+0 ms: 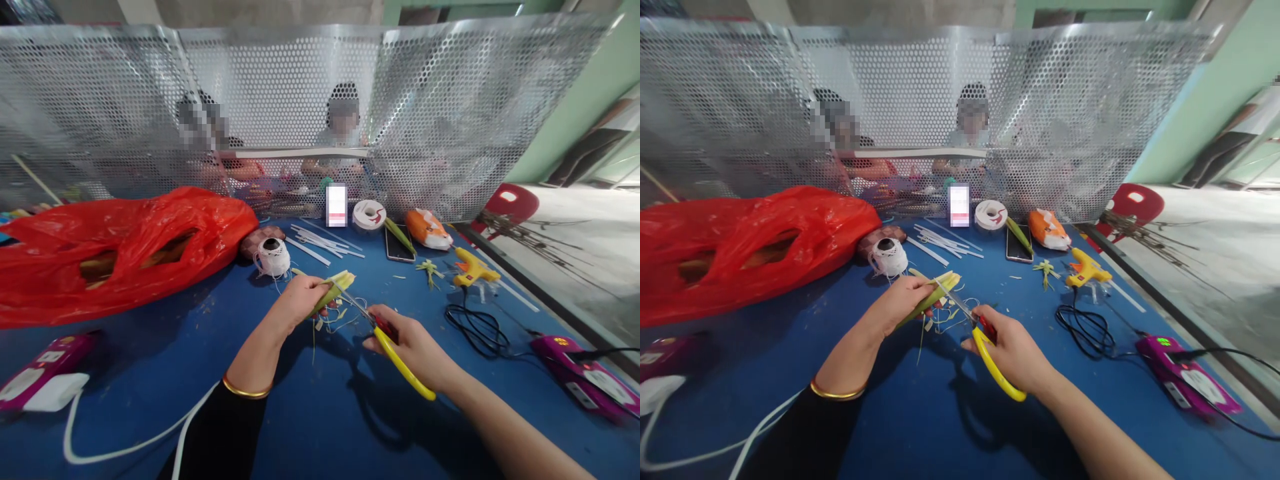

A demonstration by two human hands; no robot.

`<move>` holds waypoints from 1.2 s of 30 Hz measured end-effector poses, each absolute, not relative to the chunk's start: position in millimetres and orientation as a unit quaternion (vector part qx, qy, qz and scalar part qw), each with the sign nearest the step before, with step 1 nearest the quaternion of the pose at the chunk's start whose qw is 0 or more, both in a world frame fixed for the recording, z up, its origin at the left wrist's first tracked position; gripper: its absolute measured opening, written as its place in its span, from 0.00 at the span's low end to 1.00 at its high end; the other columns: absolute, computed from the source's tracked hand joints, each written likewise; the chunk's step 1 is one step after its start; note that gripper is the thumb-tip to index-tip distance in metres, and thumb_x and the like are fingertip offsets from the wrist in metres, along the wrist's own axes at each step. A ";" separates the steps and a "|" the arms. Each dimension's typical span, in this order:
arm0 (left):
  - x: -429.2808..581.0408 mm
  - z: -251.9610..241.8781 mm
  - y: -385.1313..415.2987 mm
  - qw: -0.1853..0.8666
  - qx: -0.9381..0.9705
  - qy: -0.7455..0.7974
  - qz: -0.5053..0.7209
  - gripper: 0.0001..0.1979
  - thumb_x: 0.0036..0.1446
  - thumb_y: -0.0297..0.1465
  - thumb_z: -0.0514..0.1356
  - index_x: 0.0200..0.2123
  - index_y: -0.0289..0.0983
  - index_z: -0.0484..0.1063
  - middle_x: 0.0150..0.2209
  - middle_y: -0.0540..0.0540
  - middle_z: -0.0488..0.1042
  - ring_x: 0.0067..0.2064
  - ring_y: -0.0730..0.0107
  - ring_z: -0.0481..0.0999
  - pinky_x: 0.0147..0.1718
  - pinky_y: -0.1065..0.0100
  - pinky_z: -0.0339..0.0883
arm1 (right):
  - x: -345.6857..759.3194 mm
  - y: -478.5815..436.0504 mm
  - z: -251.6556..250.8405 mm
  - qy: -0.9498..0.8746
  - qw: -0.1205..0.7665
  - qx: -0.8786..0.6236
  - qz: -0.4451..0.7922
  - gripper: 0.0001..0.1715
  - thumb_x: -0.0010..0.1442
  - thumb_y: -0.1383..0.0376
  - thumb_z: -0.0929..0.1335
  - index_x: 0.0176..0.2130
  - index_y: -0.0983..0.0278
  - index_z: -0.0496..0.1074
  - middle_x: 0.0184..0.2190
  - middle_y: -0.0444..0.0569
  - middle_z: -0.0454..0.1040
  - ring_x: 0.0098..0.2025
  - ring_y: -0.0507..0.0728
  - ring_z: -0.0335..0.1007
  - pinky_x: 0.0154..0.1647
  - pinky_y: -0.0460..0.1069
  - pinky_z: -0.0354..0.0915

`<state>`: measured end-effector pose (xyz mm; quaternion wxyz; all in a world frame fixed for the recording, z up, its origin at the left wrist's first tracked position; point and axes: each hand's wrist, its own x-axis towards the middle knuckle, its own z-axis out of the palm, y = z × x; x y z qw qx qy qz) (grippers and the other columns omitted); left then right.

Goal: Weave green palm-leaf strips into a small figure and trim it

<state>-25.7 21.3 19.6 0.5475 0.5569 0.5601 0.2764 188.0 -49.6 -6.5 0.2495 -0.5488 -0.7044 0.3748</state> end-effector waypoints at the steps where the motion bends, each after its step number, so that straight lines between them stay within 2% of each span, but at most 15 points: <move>1: -25.4 18.6 21.7 0.547 0.557 0.561 0.276 0.12 0.57 0.37 0.59 0.31 0.34 0.77 0.28 0.44 0.79 0.21 0.73 0.73 0.21 0.71 0.61 | 187.5 -49.5 -7.2 -0.708 0.246 -0.552 0.366 0.14 0.56 0.60 0.67 0.44 0.61 0.69 0.24 0.39 0.63 0.27 0.52 0.56 0.28 0.46 0.57; 5: -25.1 16.0 23.8 0.548 0.556 0.564 0.267 0.13 0.59 0.36 0.57 0.31 0.33 0.76 0.28 0.43 0.79 0.22 0.72 0.73 0.20 0.71 0.62 | 185.1 -50.6 -10.2 -0.717 0.246 -0.564 0.329 0.17 0.56 0.66 0.63 0.45 0.61 0.73 0.25 0.41 0.69 0.27 0.53 0.61 0.28 0.46 0.58; 11: -26.2 13.7 24.7 0.553 0.562 0.556 0.264 0.13 0.59 0.37 0.56 0.30 0.34 0.74 0.27 0.45 0.79 0.22 0.72 0.73 0.20 0.70 0.61 | 181.6 -52.8 -13.9 -0.714 0.244 -0.576 0.315 0.21 0.53 0.68 0.62 0.46 0.61 0.74 0.27 0.43 0.74 0.28 0.55 0.65 0.29 0.47 0.60; 15: -26.2 13.8 24.7 0.553 0.558 0.560 0.265 0.13 0.58 0.37 0.56 0.30 0.34 0.73 0.26 0.46 0.78 0.21 0.72 0.73 0.21 0.70 0.61 | 180.0 -54.2 -12.9 -0.712 0.241 -0.577 0.320 0.19 0.55 0.66 0.62 0.45 0.61 0.73 0.26 0.43 0.72 0.27 0.54 0.64 0.29 0.47 0.60; 18: -26.7 15.1 24.5 0.559 0.558 0.554 0.265 0.13 0.58 0.37 0.56 0.31 0.34 0.74 0.26 0.46 0.77 0.21 0.73 0.72 0.21 0.71 0.60 | 177.3 -54.4 -9.6 -0.719 0.245 -0.566 0.320 0.12 0.59 0.60 0.63 0.42 0.61 0.70 0.25 0.42 0.69 0.27 0.54 0.61 0.29 0.47 0.59; 21: -27.2 15.6 24.2 0.576 0.558 0.536 0.265 0.13 0.58 0.37 0.55 0.32 0.34 0.75 0.26 0.47 0.76 0.20 0.75 0.71 0.20 0.72 0.58 | 172.9 -52.8 -5.8 -0.713 0.247 -0.578 0.311 0.11 0.59 0.57 0.64 0.40 0.59 0.67 0.25 0.41 0.67 0.26 0.54 0.60 0.28 0.46 0.58; 24: -26.9 14.2 24.3 0.578 0.554 0.536 0.268 0.13 0.58 0.36 0.56 0.32 0.33 0.76 0.25 0.48 0.75 0.20 0.76 0.69 0.19 0.73 0.56 | 169.9 -50.1 -4.5 -0.708 0.228 -0.594 0.305 0.10 0.58 0.61 0.63 0.41 0.59 0.68 0.25 0.41 0.69 0.27 0.54 0.62 0.28 0.46 0.57; 28: -25.5 11.5 25.3 0.578 0.547 0.548 0.258 0.13 0.57 0.35 0.56 0.32 0.32 0.76 0.25 0.47 0.76 0.20 0.75 0.69 0.18 0.72 0.57 | 170.4 -48.4 -8.6 -0.704 0.209 -0.609 0.300 0.18 0.55 0.68 0.61 0.44 0.60 0.72 0.25 0.42 0.71 0.28 0.55 0.64 0.29 0.46 0.56; 31: -24.7 11.1 26.0 0.580 0.544 0.553 0.248 0.13 0.58 0.34 0.55 0.31 0.32 0.76 0.25 0.47 0.75 0.20 0.76 0.68 0.18 0.73 0.57 | 170.8 -49.0 -12.7 -0.698 0.206 -0.616 0.302 0.20 0.54 0.68 0.61 0.45 0.60 0.72 0.26 0.43 0.73 0.28 0.55 0.65 0.29 0.46 0.56; 36: -25.1 10.7 26.8 0.584 0.541 0.553 0.246 0.12 0.58 0.34 0.55 0.31 0.33 0.76 0.23 0.48 0.74 0.19 0.76 0.68 0.17 0.73 0.57 | 170.0 -51.0 -10.7 -0.703 0.205 -0.613 0.296 0.13 0.57 0.65 0.62 0.42 0.60 0.71 0.26 0.44 0.73 0.28 0.55 0.65 0.29 0.46 0.55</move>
